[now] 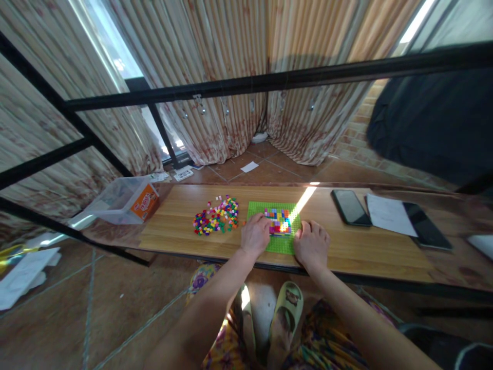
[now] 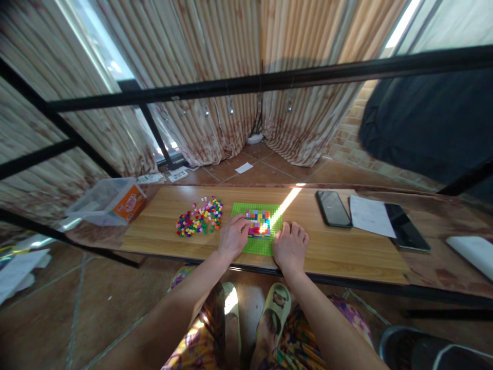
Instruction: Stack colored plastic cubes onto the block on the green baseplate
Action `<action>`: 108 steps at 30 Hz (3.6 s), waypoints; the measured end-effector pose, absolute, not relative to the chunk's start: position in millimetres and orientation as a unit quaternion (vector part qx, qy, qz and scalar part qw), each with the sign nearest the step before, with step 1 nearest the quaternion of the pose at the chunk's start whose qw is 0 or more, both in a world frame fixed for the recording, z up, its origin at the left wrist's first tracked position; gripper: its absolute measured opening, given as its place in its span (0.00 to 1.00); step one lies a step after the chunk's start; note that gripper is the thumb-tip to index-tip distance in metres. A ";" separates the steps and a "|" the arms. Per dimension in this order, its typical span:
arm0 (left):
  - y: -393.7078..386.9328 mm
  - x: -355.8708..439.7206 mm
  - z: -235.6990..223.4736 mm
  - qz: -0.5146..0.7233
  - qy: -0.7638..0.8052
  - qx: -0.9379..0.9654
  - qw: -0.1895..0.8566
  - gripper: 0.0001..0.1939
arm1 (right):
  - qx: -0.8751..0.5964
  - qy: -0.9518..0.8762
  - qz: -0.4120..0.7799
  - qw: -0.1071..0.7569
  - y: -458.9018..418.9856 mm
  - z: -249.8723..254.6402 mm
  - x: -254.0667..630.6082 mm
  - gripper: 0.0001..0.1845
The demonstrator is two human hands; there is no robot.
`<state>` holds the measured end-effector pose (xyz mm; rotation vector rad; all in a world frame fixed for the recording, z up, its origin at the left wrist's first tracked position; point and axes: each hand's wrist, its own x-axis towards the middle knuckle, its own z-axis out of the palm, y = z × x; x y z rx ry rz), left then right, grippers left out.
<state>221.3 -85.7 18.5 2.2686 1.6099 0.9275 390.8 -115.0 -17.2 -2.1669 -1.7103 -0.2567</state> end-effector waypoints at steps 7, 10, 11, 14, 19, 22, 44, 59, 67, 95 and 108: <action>-94.7 213.0 22.9 0.355 0.527 0.761 0.131 0.14 | -0.765 -0.610 -0.095 0.184 -114.5 -18.7 390.9 0.17; -105.2 200.5 22.9 0.387 0.535 0.739 0.135 0.15 | -0.765 -0.610 -0.096 0.184 -114.4 -19.1 391.3 0.17; -109.6 194.7 22.1 0.394 0.539 0.732 0.136 0.15 | -0.765 -0.610 -0.097 0.182 -114.4 -19.1 391.5 0.17; -125.0 172.9 16.2 0.407 0.562 0.707 0.137 0.14 | -0.767 -0.610 -0.095 0.176 -114.4 -18.5 392.1 0.17; -150.9 132.8 1.2 0.420 0.637 0.635 0.122 0.13 | -0.766 -0.613 -0.083 0.174 -115.8 -18.3 393.2 0.17; -156.8 112.6 -1.7 0.427 0.665 0.603 0.109 0.12 | -0.764 -0.616 -0.089 0.173 -116.3 -20.1 394.4 0.17; -108.3 63.6 7.5 0.280 0.772 0.565 0.079 0.12 | -0.772 -0.615 -0.081 0.136 -114.7 -21.7 398.6 0.21; -106.2 75.2 15.4 0.287 0.784 0.546 0.063 0.07 | -0.767 -0.618 -0.094 0.143 -116.2 -18.8 395.7 0.19; -122.4 141.5 17.2 0.353 0.627 0.666 0.200 0.08 | -0.770 -0.612 -0.096 0.154 -115.8 -18.0 393.5 0.18; -107.0 147.0 12.8 0.283 0.670 0.671 0.141 0.05 | -0.767 -0.614 -0.088 0.164 -115.8 -18.6 393.8 0.18; -114.5 100.5 -1.6 0.374 0.690 0.601 0.149 0.11 | -0.764 -0.622 -0.097 0.141 -117.7 -18.6 395.7 0.19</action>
